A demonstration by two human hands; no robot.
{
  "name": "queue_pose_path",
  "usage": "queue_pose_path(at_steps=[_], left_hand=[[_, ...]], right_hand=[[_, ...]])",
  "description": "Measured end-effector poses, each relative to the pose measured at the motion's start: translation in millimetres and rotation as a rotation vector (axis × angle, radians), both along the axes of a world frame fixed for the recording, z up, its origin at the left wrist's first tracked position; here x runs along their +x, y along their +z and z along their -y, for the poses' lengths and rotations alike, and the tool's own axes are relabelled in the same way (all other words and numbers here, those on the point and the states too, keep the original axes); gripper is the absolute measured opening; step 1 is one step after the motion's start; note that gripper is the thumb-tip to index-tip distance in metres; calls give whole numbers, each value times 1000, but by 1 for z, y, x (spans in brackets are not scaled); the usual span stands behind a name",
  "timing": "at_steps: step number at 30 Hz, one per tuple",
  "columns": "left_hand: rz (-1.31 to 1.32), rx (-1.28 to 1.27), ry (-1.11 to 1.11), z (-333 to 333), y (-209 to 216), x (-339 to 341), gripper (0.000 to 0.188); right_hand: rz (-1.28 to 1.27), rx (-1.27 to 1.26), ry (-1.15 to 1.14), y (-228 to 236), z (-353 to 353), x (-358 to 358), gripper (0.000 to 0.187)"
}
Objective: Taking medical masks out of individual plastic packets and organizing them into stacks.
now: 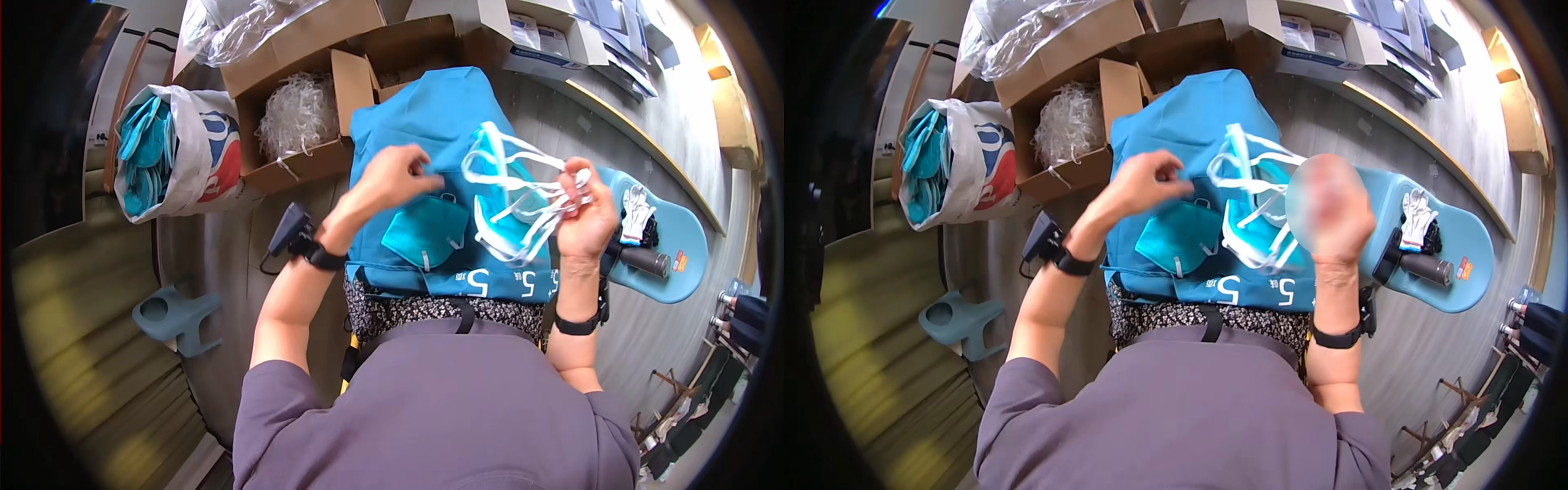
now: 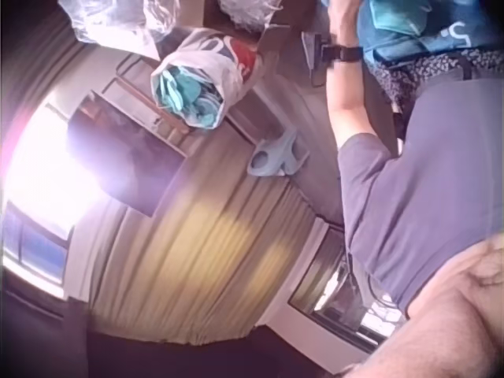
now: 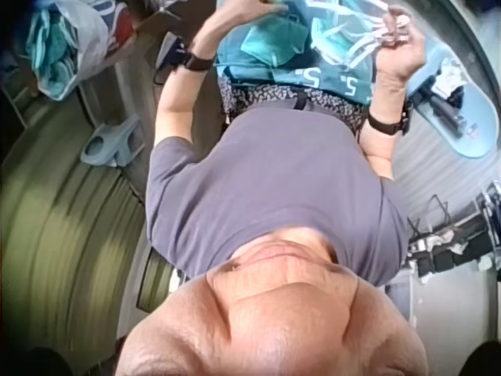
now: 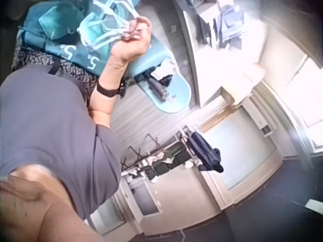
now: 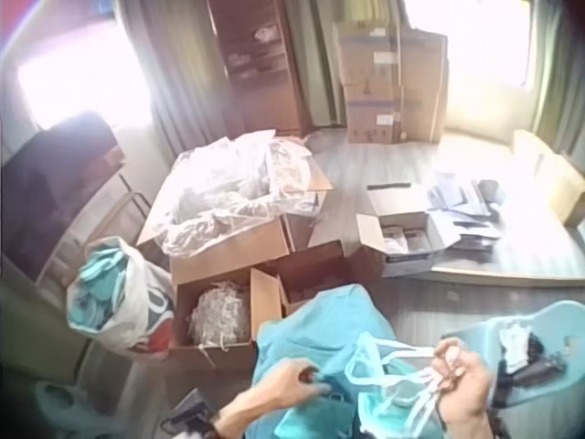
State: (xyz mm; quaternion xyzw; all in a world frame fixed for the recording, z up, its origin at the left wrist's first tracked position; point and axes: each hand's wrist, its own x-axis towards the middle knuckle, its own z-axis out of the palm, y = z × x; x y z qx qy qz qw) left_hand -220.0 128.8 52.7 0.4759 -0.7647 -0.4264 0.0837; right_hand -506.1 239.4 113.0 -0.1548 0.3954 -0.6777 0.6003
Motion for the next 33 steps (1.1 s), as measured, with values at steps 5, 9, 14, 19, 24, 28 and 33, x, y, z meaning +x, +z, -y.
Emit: queue_pose_path(at_steps=[5, 9, 14, 19, 24, 28, 33], left_hand=[[13, -16, -207, -47, 13, 2, 31], [-166, -202, -261, -47, 65, 0, 21], [-402, -414, -216, -32, 118, -22, 24], [-659, -423, 450, -27, 101, -27, 24], [-826, 123, 420, -55, 70, -31, 21], [-883, 314, 409, -66, 70, -39, 20], [-731, 320, 266, -75, 57, -49, 18]], right_hand=[[-306, -110, 3, 23, 5, -1, 34], [-900, -124, 163, 37, 6, 20, 20], [-1280, -417, 403, 28, 13, 59, 22], [-825, -186, 146, 40, 14, 60, 25], [-789, -183, 7, 36, 18, 55, 27], [-762, -146, -23, 33, 17, 55, 28], [-699, -91, -24, 25, 16, 54, 26]])
